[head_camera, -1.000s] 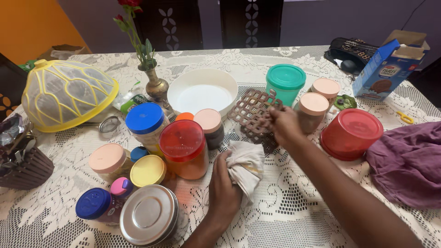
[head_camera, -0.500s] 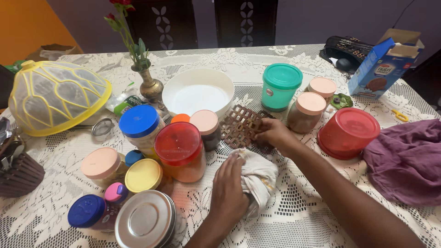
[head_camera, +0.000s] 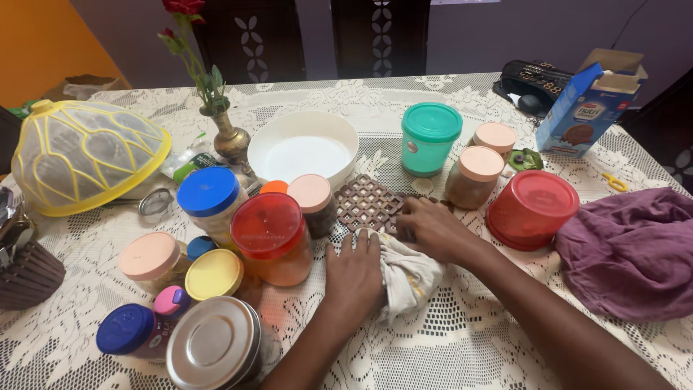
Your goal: The person cleans a table by hand using a cloth to wipe down various containers, bottles, and a tray, before wiping a rose and placing it into a brass vase.
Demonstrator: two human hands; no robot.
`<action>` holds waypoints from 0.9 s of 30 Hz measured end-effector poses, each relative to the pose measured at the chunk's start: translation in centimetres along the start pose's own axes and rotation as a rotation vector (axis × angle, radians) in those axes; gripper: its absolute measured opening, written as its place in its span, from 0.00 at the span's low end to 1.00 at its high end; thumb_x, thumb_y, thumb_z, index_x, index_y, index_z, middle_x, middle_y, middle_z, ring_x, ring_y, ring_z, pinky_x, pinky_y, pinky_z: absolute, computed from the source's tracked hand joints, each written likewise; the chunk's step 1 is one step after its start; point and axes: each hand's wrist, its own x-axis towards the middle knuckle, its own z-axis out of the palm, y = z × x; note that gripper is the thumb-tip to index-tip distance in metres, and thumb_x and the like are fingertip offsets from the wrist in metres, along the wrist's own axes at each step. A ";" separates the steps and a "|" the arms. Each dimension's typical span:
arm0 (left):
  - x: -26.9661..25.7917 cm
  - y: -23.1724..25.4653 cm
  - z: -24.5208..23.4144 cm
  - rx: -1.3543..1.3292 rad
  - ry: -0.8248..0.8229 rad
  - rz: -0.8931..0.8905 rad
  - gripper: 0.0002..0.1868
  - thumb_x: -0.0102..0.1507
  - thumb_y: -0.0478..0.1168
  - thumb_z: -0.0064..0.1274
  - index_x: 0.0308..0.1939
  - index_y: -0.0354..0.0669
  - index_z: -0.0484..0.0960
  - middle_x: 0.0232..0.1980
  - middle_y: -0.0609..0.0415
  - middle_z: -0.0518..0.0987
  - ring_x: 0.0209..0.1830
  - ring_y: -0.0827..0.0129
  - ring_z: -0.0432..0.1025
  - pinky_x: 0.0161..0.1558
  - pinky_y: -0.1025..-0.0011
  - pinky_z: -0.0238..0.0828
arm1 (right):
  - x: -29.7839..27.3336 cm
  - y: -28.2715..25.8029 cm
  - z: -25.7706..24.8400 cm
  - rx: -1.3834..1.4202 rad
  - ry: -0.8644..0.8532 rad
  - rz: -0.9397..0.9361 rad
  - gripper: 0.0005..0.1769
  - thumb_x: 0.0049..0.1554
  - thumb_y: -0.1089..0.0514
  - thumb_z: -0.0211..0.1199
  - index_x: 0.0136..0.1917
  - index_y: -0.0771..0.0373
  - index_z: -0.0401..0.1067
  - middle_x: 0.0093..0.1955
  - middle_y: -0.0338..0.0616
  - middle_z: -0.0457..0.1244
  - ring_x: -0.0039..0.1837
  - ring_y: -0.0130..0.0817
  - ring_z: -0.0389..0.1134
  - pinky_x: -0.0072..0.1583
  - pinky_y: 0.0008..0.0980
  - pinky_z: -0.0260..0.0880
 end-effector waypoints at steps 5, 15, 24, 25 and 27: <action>-0.2 -0.2 -0.2 -0.012 0.005 0.042 0.36 0.61 0.40 0.48 0.73 0.32 0.60 0.74 0.36 0.62 0.73 0.43 0.57 0.67 0.38 0.49 | -2.2 0.9 -0.4 0.028 -0.087 0.025 0.12 0.53 0.47 0.65 0.44 0.57 0.74 0.54 0.40 0.64 0.59 0.37 0.66 0.59 0.38 0.67; 0.0 0.1 -1.1 0.004 -0.060 0.030 0.39 0.57 0.38 0.53 0.71 0.31 0.60 0.75 0.35 0.59 0.76 0.43 0.54 0.68 0.39 0.51 | -3.3 1.7 0.0 -0.136 -0.063 0.002 0.27 0.53 0.49 0.66 0.65 0.52 0.68 0.62 0.43 0.60 0.65 0.41 0.62 0.62 0.45 0.64; 0.4 -0.1 -0.7 -0.056 0.075 0.054 0.40 0.55 0.37 0.57 0.69 0.27 0.61 0.73 0.30 0.60 0.77 0.37 0.54 0.65 0.41 0.53 | -4.5 1.1 0.6 -0.047 0.105 0.125 0.28 0.56 0.43 0.64 0.66 0.55 0.67 0.68 0.54 0.58 0.63 0.52 0.64 0.60 0.48 0.66; 0.1 0.2 -1.0 -0.106 0.053 0.025 0.39 0.55 0.37 0.57 0.69 0.29 0.63 0.73 0.32 0.62 0.75 0.40 0.57 0.65 0.43 0.57 | -4.7 1.1 0.4 -0.041 0.049 0.194 0.28 0.57 0.42 0.63 0.67 0.54 0.67 0.66 0.52 0.59 0.64 0.50 0.65 0.62 0.47 0.67; -0.6 0.8 -1.8 -0.203 0.015 -0.048 0.37 0.55 0.36 0.58 0.68 0.32 0.65 0.72 0.35 0.66 0.71 0.47 0.63 0.64 0.48 0.63 | -4.4 0.6 0.2 0.091 0.097 0.185 0.24 0.60 0.43 0.58 0.67 0.54 0.68 0.64 0.49 0.63 0.65 0.48 0.67 0.65 0.44 0.68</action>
